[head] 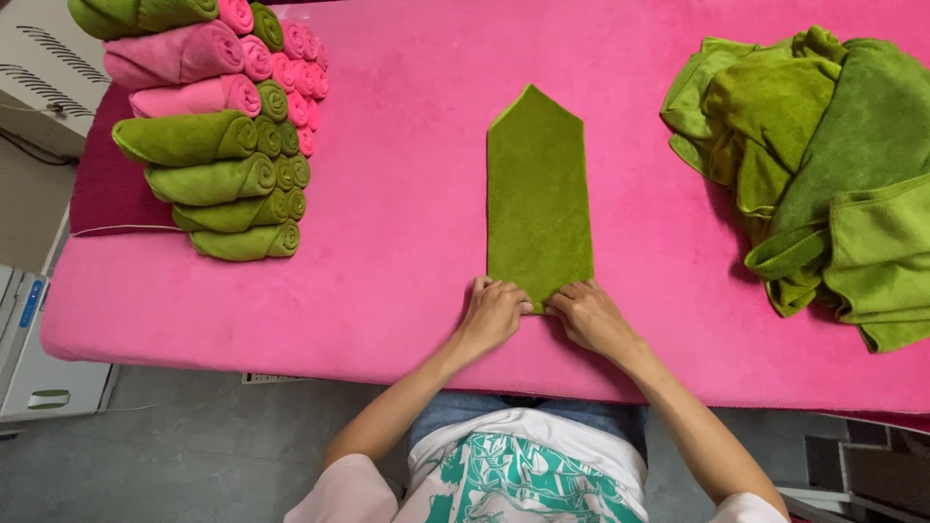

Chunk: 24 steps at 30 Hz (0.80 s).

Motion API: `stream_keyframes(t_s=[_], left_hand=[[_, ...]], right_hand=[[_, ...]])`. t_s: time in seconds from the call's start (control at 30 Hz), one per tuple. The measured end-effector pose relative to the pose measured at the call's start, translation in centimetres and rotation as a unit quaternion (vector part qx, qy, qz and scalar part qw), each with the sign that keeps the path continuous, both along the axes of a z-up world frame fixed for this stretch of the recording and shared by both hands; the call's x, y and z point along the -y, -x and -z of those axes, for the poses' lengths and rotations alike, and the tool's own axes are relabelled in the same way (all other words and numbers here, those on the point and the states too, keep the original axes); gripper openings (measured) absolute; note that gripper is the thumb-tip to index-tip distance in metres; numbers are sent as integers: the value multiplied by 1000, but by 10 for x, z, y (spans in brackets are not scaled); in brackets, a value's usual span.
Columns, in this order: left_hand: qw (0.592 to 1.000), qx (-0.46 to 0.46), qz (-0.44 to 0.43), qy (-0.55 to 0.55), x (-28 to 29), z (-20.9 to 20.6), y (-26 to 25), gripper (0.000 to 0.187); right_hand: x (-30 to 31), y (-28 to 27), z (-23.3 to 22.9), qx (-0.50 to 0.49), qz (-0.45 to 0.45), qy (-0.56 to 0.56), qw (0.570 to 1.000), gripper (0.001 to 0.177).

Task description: A person is folding and rolling green towels into decorative shapes on a pink massage table in a spa setting.

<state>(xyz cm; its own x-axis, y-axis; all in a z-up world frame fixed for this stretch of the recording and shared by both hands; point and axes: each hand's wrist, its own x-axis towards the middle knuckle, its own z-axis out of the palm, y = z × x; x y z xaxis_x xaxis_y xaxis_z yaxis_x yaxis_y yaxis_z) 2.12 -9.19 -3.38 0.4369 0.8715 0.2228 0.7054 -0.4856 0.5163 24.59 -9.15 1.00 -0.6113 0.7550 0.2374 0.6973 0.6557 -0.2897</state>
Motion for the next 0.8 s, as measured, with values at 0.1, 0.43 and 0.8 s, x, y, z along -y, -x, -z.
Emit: stream_keyframes(t_s=[0.1, 0.43, 0.8], left_hand=[[1000, 17, -13, 17, 1, -14, 2, 11], [960, 35, 19, -278, 31, -13, -1, 14], [991, 48, 44, -118, 5, -6, 8, 12]], right_hand=[[6, 3, -23, 6, 20, -1, 1000, 4], [21, -5, 40, -85, 3, -124, 989, 30], [8, -8, 40, -44, 37, -81, 995, 27]])
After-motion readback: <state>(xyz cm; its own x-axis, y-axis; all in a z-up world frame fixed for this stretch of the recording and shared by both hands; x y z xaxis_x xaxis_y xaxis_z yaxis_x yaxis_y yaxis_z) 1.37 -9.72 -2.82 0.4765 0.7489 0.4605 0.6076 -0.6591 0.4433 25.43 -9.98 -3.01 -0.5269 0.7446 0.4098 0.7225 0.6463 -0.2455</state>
